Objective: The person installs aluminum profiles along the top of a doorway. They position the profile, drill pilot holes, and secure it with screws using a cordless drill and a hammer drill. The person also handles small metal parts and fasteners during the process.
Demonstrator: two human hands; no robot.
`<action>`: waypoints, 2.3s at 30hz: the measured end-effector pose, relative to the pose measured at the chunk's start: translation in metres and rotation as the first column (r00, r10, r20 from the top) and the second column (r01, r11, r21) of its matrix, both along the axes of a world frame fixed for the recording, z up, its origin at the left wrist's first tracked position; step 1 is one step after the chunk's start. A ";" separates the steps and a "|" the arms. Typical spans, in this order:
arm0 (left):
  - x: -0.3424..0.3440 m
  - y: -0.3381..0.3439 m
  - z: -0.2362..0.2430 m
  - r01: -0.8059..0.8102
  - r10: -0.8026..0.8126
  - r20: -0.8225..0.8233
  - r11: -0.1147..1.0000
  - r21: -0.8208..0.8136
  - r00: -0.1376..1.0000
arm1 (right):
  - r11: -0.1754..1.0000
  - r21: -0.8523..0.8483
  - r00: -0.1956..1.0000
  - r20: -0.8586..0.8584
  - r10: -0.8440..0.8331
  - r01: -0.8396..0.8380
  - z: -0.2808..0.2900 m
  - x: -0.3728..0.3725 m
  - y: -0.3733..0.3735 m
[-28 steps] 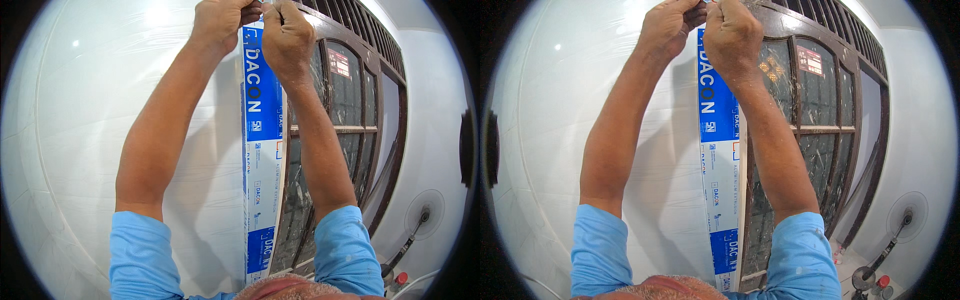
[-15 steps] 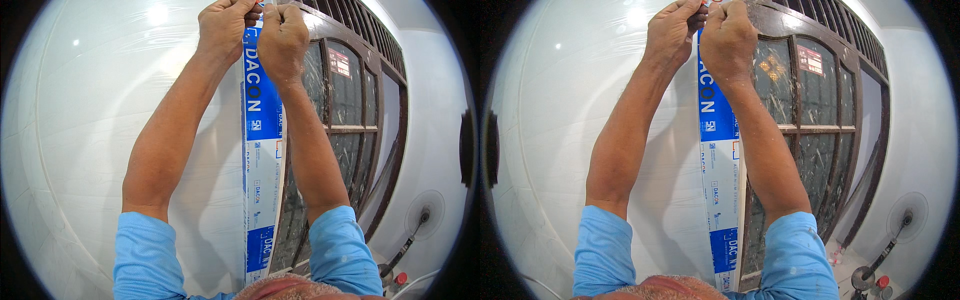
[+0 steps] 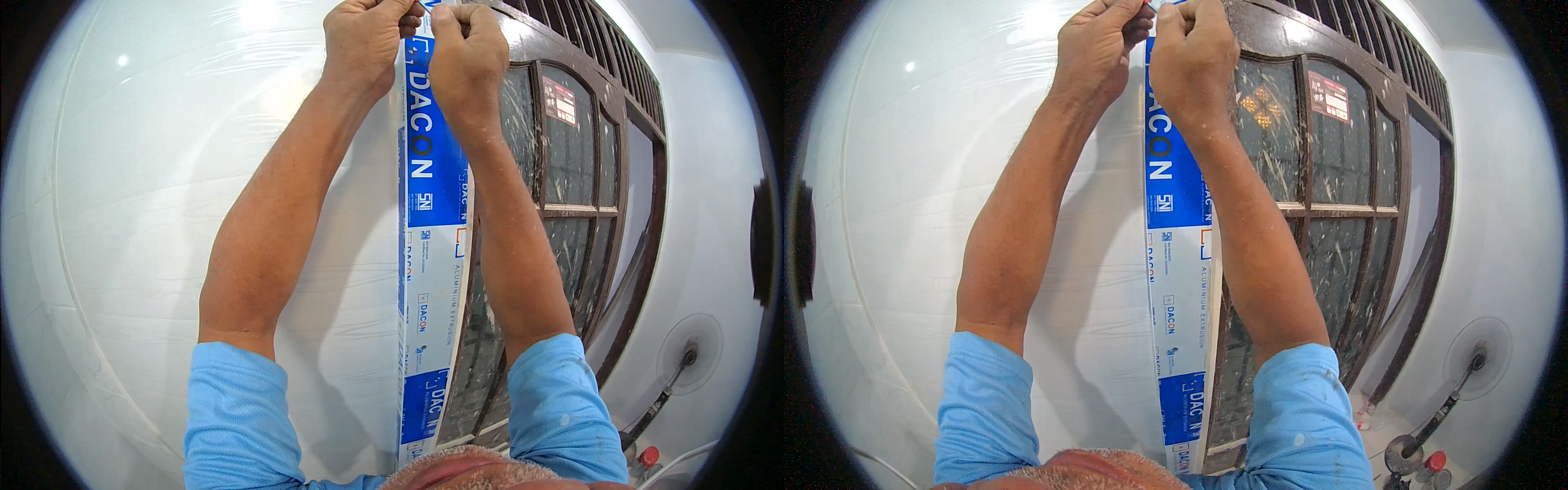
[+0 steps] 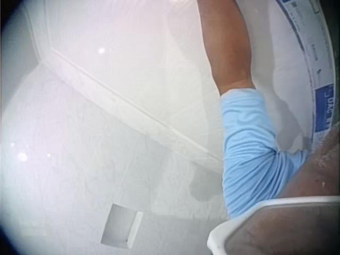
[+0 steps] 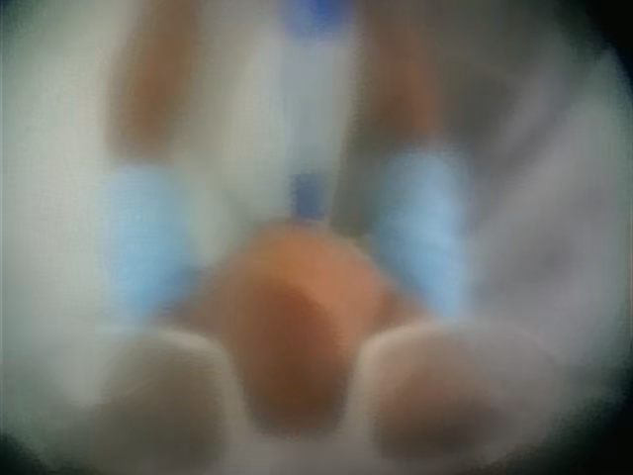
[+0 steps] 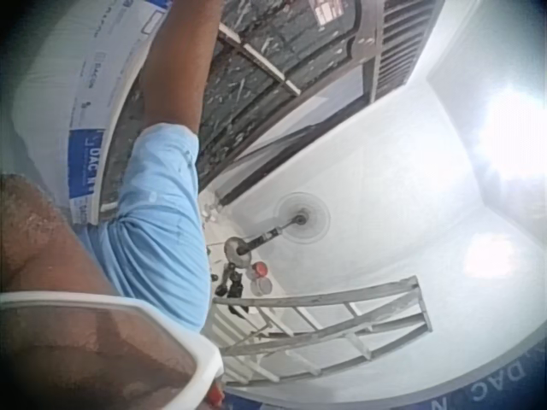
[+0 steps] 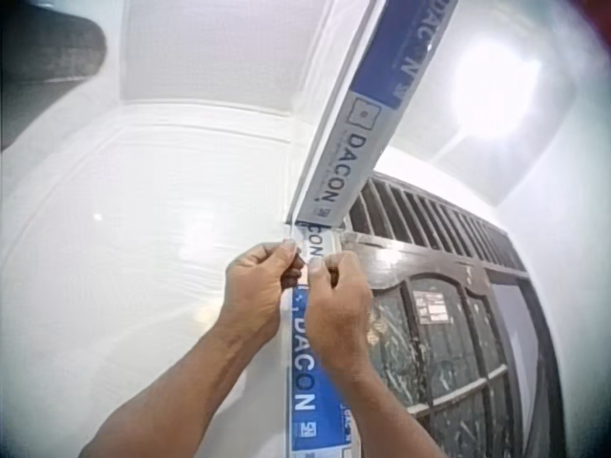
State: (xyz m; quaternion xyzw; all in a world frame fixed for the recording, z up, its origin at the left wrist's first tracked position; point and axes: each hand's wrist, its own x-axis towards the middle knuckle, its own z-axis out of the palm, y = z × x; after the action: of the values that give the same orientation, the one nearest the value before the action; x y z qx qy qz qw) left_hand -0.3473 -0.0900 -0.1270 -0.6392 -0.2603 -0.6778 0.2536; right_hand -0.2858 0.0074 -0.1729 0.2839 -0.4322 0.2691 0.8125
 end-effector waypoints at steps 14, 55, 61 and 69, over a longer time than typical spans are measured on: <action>0.009 0.017 0.006 0.007 -0.008 -0.019 0.998 -0.059 1.000 | 1.000 0.009 0.986 0.165 -0.007 0.006 0.026 -0.029 0.029; -0.005 0.034 0.138 0.261 -0.215 0.167 0.906 -0.333 0.962 | 0.992 -0.086 0.994 0.044 0.101 -0.097 0.105 -0.012 0.015; -0.039 0.019 0.170 0.200 -0.209 0.033 0.860 -0.470 0.977 | 0.854 -0.004 0.834 0.211 0.509 -0.520 0.116 -0.002 0.007; 0.009 0.046 0.128 0.352 -0.298 0.227 0.900 -0.257 0.927 | 0.991 -0.053 0.992 0.014 0.127 -0.126 0.114 -0.016 0.014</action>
State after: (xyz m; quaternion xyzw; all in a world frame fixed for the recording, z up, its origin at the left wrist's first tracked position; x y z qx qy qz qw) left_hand -0.3380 -0.0444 0.0012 -0.6396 -0.2694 -0.7198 0.0142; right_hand -0.3020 0.0216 -0.0587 0.2872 -0.4135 0.3336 0.7971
